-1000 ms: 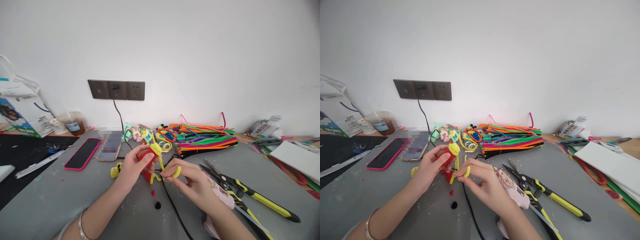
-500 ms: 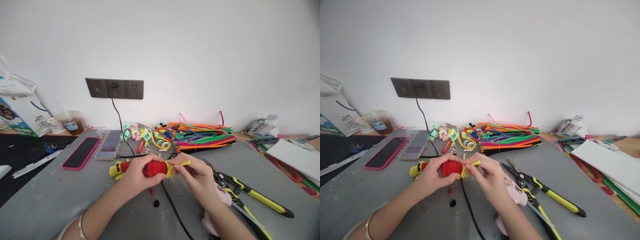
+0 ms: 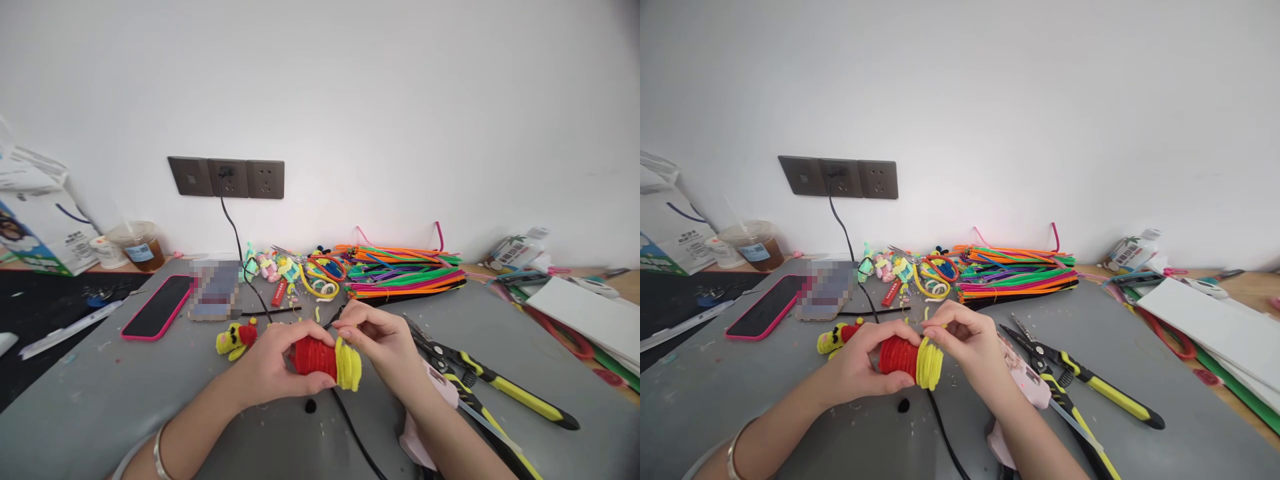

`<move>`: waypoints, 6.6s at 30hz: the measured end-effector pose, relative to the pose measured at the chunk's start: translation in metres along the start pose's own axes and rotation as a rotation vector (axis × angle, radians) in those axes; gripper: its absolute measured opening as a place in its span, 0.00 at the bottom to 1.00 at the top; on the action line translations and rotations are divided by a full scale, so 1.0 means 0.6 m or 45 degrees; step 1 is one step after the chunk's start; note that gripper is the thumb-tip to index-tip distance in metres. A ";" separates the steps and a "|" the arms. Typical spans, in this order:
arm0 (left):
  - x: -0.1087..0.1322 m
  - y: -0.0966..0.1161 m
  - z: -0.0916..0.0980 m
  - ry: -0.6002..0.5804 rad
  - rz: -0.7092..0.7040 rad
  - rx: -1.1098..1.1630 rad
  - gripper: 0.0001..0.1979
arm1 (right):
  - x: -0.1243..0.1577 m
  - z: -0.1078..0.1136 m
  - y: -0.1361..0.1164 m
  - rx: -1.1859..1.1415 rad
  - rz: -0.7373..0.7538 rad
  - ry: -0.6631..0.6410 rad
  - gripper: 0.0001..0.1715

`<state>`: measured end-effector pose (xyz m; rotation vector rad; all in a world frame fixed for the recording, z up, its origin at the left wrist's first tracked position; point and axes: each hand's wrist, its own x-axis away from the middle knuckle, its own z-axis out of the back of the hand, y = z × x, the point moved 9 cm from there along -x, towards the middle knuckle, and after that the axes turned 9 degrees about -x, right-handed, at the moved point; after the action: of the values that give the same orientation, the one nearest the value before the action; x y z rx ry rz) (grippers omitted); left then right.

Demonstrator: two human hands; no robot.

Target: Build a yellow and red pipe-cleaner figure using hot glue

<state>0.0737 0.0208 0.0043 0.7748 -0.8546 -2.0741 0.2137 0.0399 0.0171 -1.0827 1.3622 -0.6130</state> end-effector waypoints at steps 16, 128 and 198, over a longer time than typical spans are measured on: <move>0.002 -0.018 0.019 0.214 0.112 0.560 0.17 | 0.010 -0.020 0.017 -0.159 -0.225 -0.111 0.10; 0.003 -0.060 0.003 0.307 0.433 0.402 0.15 | 0.010 -0.033 -0.007 0.337 0.001 -0.253 0.10; -0.004 -0.047 0.022 0.466 0.132 0.928 0.15 | 0.041 -0.012 -0.049 0.536 -0.368 -0.117 0.12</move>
<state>0.0538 0.0410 -0.0088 1.4020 -1.4118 -1.4386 0.2177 0.0041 0.0327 -0.9527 0.9457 -0.9996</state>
